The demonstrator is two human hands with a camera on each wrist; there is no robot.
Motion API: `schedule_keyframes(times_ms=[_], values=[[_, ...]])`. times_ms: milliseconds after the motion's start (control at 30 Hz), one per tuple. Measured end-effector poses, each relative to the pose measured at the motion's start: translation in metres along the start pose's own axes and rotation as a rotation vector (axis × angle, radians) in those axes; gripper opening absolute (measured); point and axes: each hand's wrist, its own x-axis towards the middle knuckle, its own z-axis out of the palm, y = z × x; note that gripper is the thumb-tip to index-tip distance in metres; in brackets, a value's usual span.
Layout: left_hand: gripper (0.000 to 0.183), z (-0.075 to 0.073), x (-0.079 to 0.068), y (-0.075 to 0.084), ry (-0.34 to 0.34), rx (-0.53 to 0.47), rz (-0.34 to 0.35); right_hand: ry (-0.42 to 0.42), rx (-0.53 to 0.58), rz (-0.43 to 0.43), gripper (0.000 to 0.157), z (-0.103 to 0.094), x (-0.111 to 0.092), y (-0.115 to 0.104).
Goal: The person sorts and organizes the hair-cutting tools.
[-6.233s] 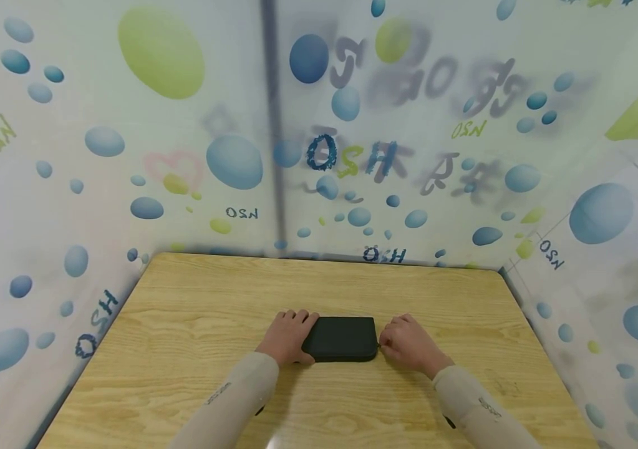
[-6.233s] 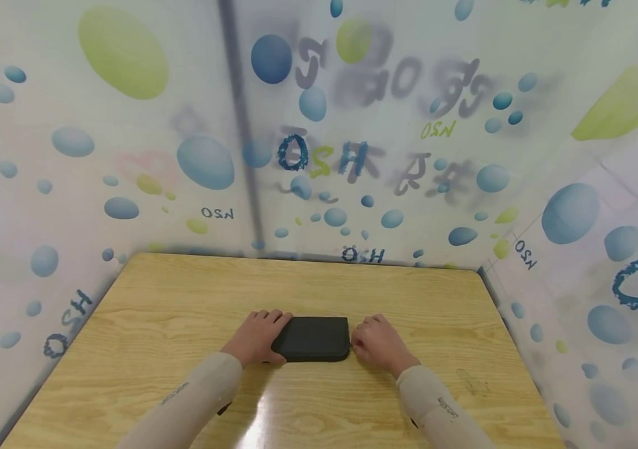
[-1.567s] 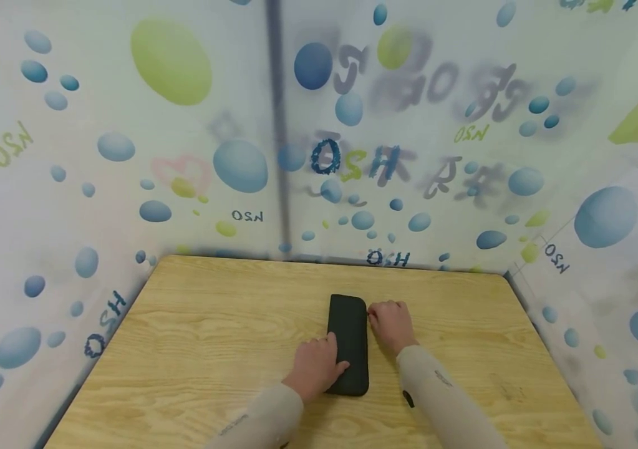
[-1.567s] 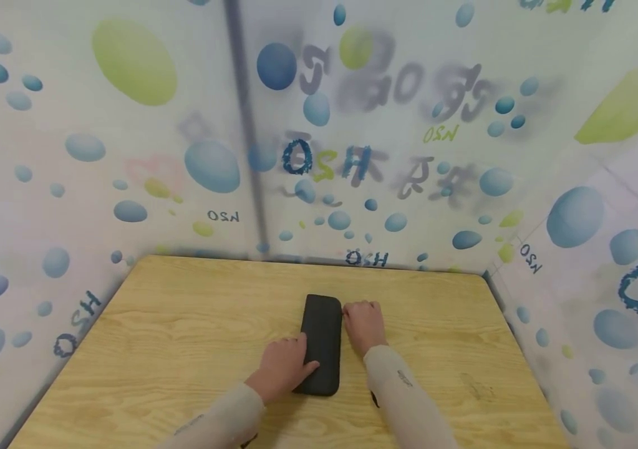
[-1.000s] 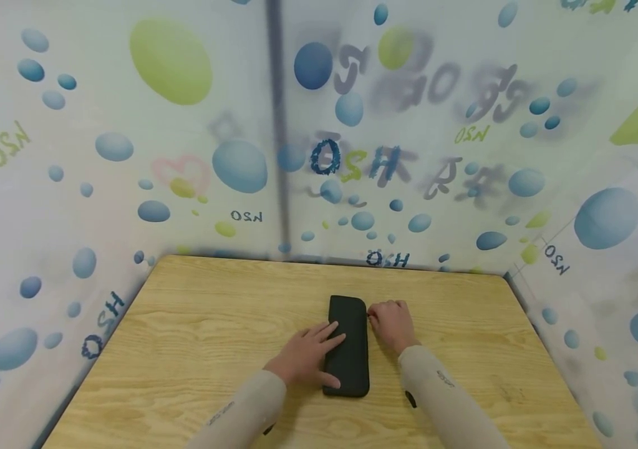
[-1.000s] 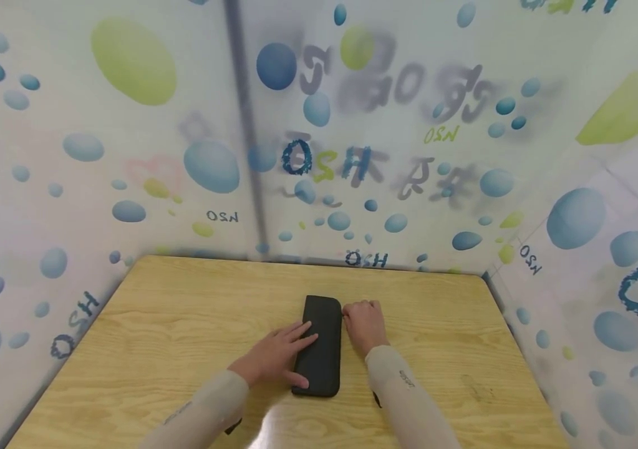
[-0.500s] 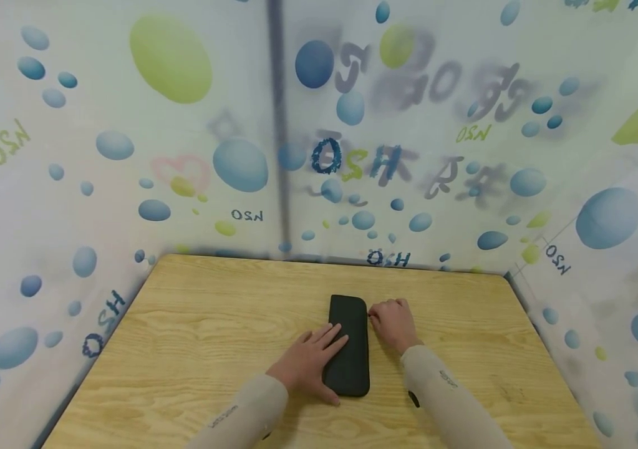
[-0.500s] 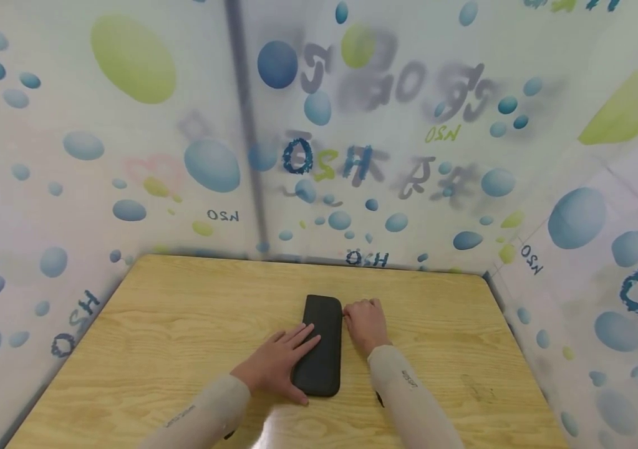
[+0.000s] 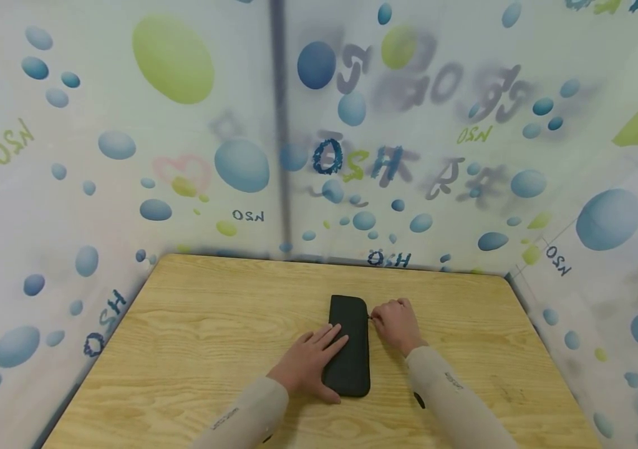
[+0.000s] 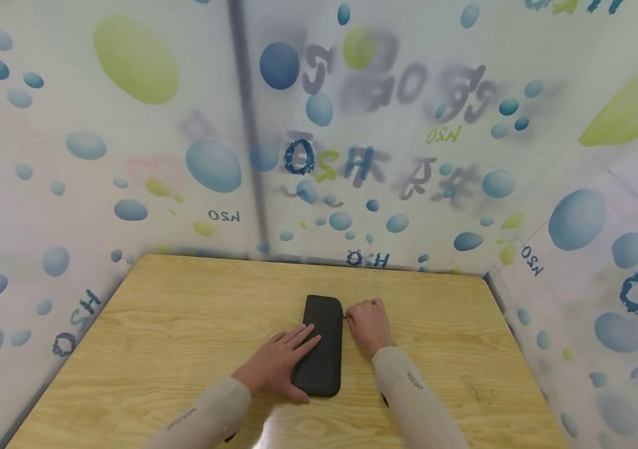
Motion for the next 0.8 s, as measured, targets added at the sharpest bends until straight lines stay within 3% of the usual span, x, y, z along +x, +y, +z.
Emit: schedule_keyframes(times_ms=[533,800], values=[[0.113,0.0021,-0.0005,-0.0002,0.031,0.016,0.003,-0.03,-0.002,-0.013,0.005,-0.0046,-0.0044,0.0008],[0.113,0.0032,-0.0007,-0.0006,0.032,0.013,0.002,0.002,-0.002,-0.044,0.005,-0.0024,-0.0062,0.0022]])
